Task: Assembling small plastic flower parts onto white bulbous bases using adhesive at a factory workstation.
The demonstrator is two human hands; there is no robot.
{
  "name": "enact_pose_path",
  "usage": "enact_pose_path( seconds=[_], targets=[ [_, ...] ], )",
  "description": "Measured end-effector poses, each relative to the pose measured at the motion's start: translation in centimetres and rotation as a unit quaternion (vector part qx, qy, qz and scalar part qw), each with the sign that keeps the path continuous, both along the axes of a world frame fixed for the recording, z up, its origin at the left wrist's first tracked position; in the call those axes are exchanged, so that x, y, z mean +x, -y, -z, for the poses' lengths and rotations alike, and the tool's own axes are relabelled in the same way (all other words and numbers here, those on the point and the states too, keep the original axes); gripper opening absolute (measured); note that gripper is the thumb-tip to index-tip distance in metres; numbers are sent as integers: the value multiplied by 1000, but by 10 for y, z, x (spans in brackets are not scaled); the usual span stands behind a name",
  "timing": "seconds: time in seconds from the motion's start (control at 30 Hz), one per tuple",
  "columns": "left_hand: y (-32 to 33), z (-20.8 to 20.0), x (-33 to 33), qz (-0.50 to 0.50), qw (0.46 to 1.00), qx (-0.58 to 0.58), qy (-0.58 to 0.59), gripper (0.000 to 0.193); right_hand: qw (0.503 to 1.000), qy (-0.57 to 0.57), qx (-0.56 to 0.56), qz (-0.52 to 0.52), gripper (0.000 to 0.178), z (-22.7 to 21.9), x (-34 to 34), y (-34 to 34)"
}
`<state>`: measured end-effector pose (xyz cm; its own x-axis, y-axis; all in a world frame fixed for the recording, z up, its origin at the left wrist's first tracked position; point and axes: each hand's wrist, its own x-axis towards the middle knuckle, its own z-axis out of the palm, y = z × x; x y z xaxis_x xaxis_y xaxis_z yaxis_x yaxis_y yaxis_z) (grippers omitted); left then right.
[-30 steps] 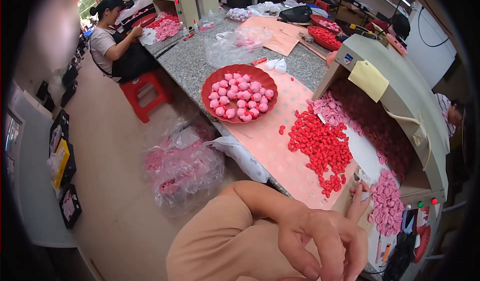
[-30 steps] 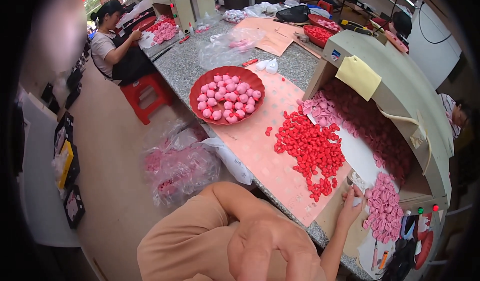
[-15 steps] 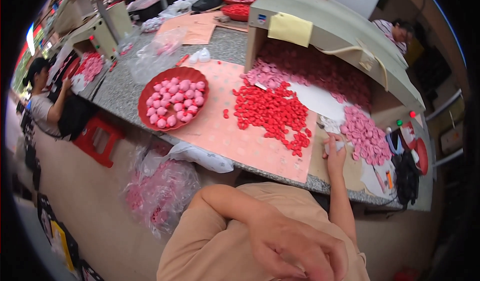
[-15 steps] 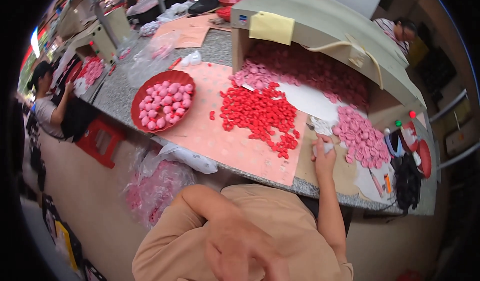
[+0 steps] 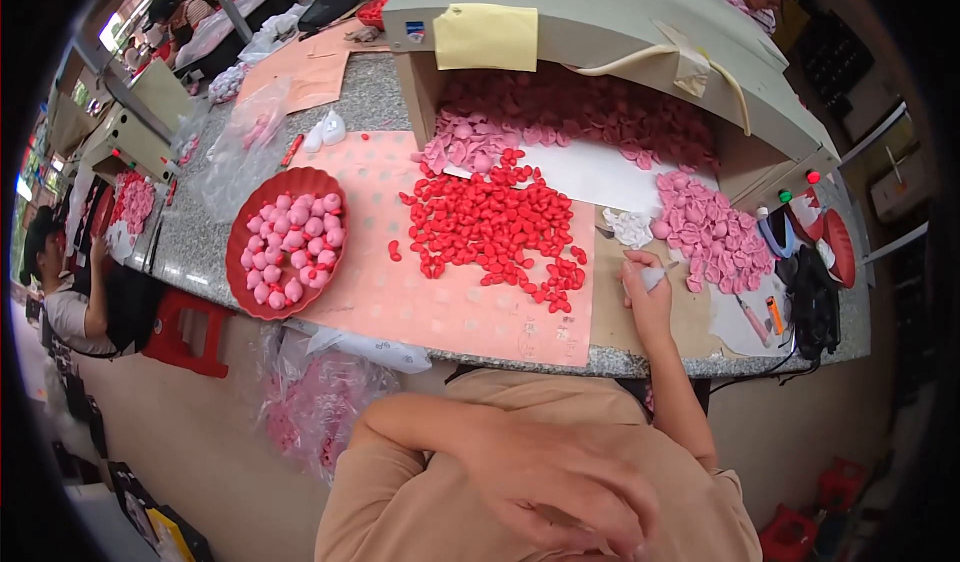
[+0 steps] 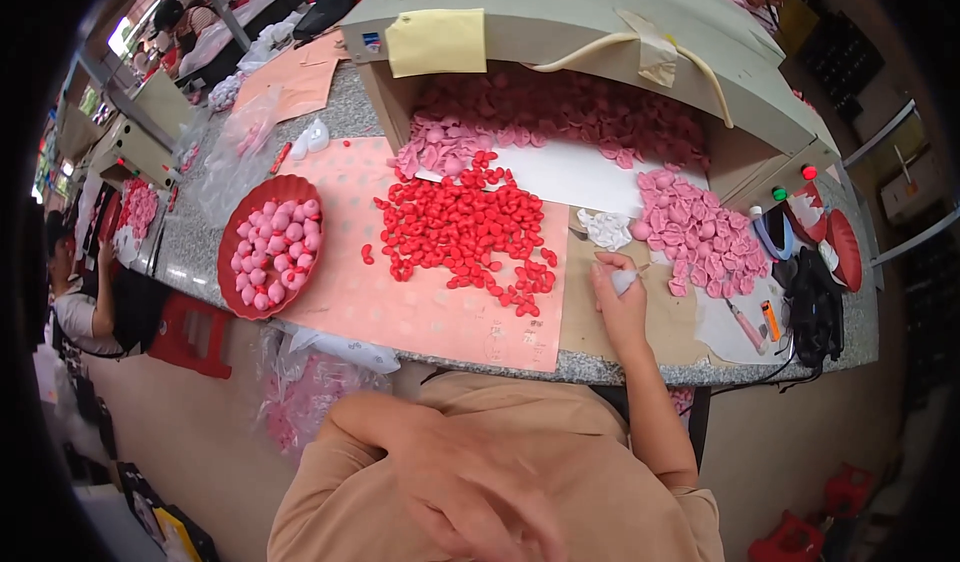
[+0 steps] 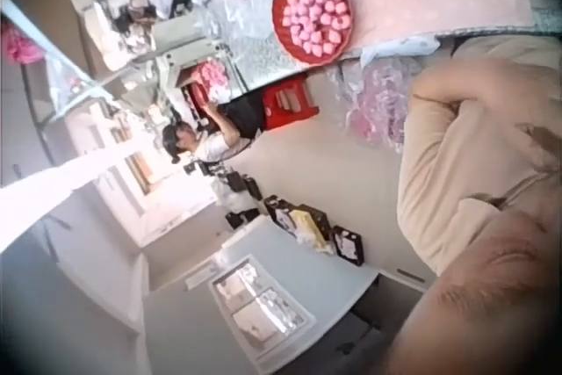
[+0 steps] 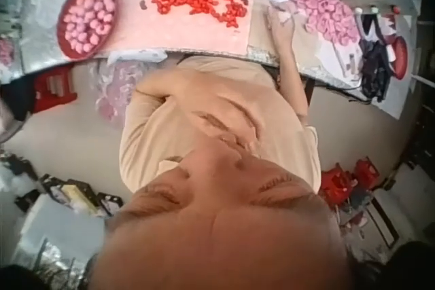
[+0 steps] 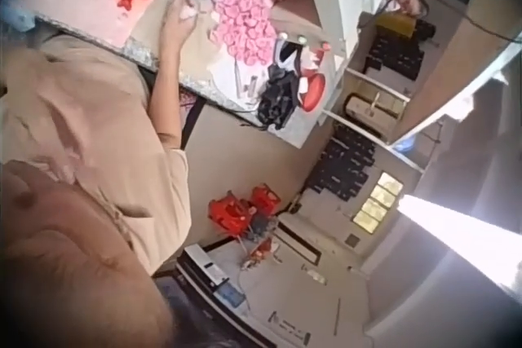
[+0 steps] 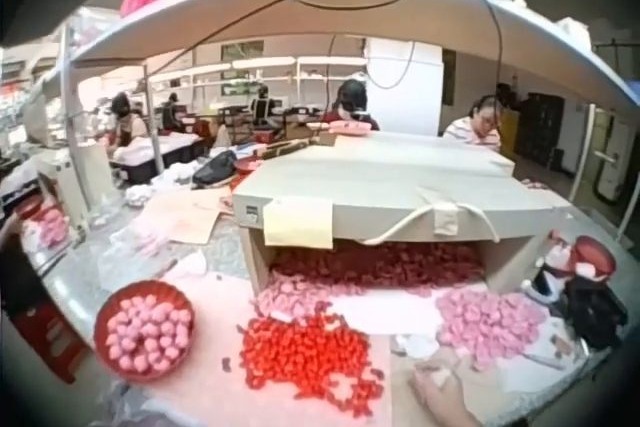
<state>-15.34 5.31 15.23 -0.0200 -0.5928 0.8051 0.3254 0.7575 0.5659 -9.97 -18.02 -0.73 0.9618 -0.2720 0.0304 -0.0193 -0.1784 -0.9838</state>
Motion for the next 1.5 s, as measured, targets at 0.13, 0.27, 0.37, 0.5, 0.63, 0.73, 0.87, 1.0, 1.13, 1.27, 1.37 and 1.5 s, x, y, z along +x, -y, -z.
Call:
enact_pose_path(
  seconds=[0.13, 0.27, 0.37, 0.5, 0.63, 0.73, 0.87, 1.0, 1.13, 1.27, 1.37, 1.5],
  targets=[
    [-1, 52, 36, -452, 809, 199, 317, 38, 994, 43, -99, -12, 20, 0, 31, 11],
    [16, 106, 77, -559, 626, 339, 425, 36, 935, 164, -300, -99, 25, -20, 69, 13],
    [33, 131, 97, -567, 578, 350, 470, 38, 919, 132, -347, -131, 26, -16, 71, 21],
    [44, 141, 123, -584, 512, 368, 512, 36, 916, 74, -336, -206, 23, -35, 46, 34],
    [48, 142, 149, -597, 458, 359, 552, 33, 929, 84, -238, -269, 24, -37, 35, 48],
    [52, 140, 160, -606, 456, 366, 538, 33, 948, 115, -183, -235, 25, -40, 39, 52],
    [50, 142, 164, -618, 416, 388, 543, 35, 955, 102, -132, -244, 26, -44, 53, 51],
    [45, 124, 160, -611, 443, 391, 527, 39, 974, 9, 2, -225, 21, -45, 81, 32],
    [31, 98, 186, -691, 363, 439, 444, 40, 980, -44, 21, -192, 23, -29, 120, 10],
    [7, 121, 222, -727, 286, 441, 442, 37, 983, 25, 11, -180, 27, -5, 143, -29],
    [2, 125, 211, -707, 325, 436, 453, 36, 974, 52, -42, -216, 28, -12, 136, -47],
    [8, 104, 196, -709, 406, 415, 399, 34, 976, 96, -83, -178, 27, 3, 127, -38]
  ],
)
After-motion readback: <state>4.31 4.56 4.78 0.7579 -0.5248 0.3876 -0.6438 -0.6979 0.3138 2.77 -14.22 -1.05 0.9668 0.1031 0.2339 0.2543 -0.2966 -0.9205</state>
